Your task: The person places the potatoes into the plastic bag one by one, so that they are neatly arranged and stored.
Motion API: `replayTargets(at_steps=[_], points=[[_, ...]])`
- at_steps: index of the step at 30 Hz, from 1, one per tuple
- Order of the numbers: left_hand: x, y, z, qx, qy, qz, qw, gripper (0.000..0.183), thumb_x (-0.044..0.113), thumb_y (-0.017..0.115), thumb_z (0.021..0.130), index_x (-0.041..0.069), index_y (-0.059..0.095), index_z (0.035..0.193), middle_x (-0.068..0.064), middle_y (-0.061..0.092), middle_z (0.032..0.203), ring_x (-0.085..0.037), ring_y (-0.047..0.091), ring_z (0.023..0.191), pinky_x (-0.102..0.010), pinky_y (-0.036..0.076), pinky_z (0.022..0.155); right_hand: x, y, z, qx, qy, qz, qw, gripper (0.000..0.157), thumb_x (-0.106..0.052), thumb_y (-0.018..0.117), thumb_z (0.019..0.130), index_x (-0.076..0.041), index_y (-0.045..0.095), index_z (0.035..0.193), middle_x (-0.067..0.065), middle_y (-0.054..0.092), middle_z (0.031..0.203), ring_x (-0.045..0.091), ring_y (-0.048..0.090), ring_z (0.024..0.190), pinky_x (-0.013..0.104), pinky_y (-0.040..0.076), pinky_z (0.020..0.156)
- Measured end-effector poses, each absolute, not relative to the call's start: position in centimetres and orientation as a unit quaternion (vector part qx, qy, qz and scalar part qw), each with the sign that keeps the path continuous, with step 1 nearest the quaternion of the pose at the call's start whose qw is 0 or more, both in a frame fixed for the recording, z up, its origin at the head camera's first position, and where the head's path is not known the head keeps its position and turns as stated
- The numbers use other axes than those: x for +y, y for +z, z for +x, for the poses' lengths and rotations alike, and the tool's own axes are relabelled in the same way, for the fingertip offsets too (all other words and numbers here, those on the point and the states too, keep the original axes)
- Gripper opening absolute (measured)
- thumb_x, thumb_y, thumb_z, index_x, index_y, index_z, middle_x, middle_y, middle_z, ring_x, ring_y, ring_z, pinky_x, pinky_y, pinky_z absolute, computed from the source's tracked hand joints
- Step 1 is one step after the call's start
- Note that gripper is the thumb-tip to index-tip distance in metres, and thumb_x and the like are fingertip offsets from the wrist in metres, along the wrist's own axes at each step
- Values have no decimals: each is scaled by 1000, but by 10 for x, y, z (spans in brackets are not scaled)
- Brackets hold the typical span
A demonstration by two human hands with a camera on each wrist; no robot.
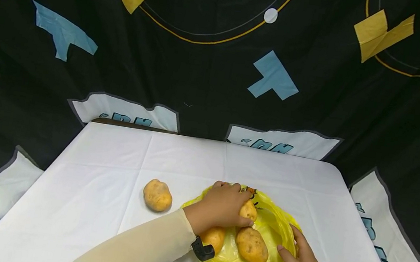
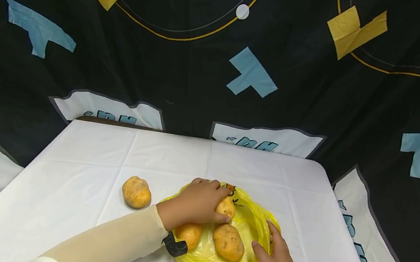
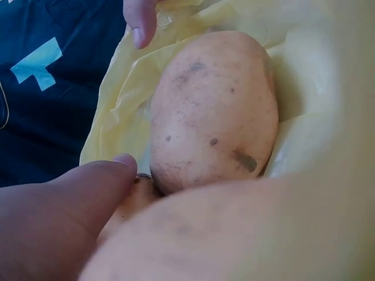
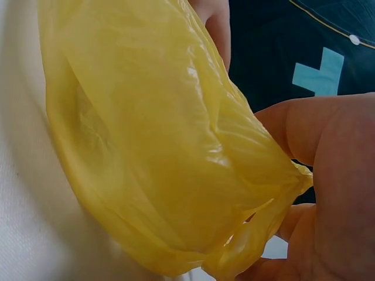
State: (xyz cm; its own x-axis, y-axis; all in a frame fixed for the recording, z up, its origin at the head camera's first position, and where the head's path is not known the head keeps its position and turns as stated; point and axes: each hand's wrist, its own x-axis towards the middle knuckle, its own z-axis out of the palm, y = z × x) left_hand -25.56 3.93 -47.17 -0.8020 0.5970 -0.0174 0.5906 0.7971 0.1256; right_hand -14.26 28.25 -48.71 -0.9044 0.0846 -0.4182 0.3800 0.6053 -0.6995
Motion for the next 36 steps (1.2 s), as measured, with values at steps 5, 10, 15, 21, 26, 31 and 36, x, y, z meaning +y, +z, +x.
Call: replayTargets(at_steps=[5,10,15,21,26,31,36], points=[[40,-473,-255,948,45,313,35,81,81,58,89,29,53,152,-4,62,135,-30,63,121,-52,44,110,282,-487,-140,881,-424,126,166,86,-52,57,104,-20,10,169,21,13,174,51,10,157,77,14,118],[34,-470,-255,943,70,323,25,82,79,58,90,28,51,153,-5,61,130,-28,64,111,-48,49,105,282,-487,-140,878,-430,125,170,87,-51,57,104,-20,9,169,21,11,174,50,9,158,75,13,120],[26,-463,-258,934,129,332,9,77,74,63,91,28,52,152,-4,59,126,-21,61,102,-41,54,93,282,-487,-141,878,-431,120,171,85,-49,56,105,-18,10,169,21,11,174,49,10,158,73,14,120],[15,-452,-258,932,144,332,3,75,73,60,93,24,55,150,-6,56,137,-23,59,111,-42,55,96,281,-488,-141,881,-425,119,170,86,-50,55,105,-17,8,169,22,10,174,50,10,158,74,15,120],[-4,-446,-259,936,171,309,6,77,73,59,94,24,51,153,-7,50,147,-26,57,124,-48,51,105,280,-489,-141,875,-433,125,176,86,-49,56,105,-17,8,169,21,9,174,50,8,158,74,15,119],[-33,-435,-262,941,218,259,2,77,69,65,93,27,49,154,-7,46,151,-30,56,128,-53,48,109,280,-488,-141,880,-426,121,171,86,-48,55,106,-16,7,169,22,9,174,50,9,158,74,15,119],[-70,-432,-262,950,234,204,-17,77,67,70,90,27,50,153,-8,45,154,-34,55,132,-56,48,110,280,-487,-142,883,-419,122,172,87,-50,54,105,-16,6,170,22,9,174,51,9,158,75,15,118]])
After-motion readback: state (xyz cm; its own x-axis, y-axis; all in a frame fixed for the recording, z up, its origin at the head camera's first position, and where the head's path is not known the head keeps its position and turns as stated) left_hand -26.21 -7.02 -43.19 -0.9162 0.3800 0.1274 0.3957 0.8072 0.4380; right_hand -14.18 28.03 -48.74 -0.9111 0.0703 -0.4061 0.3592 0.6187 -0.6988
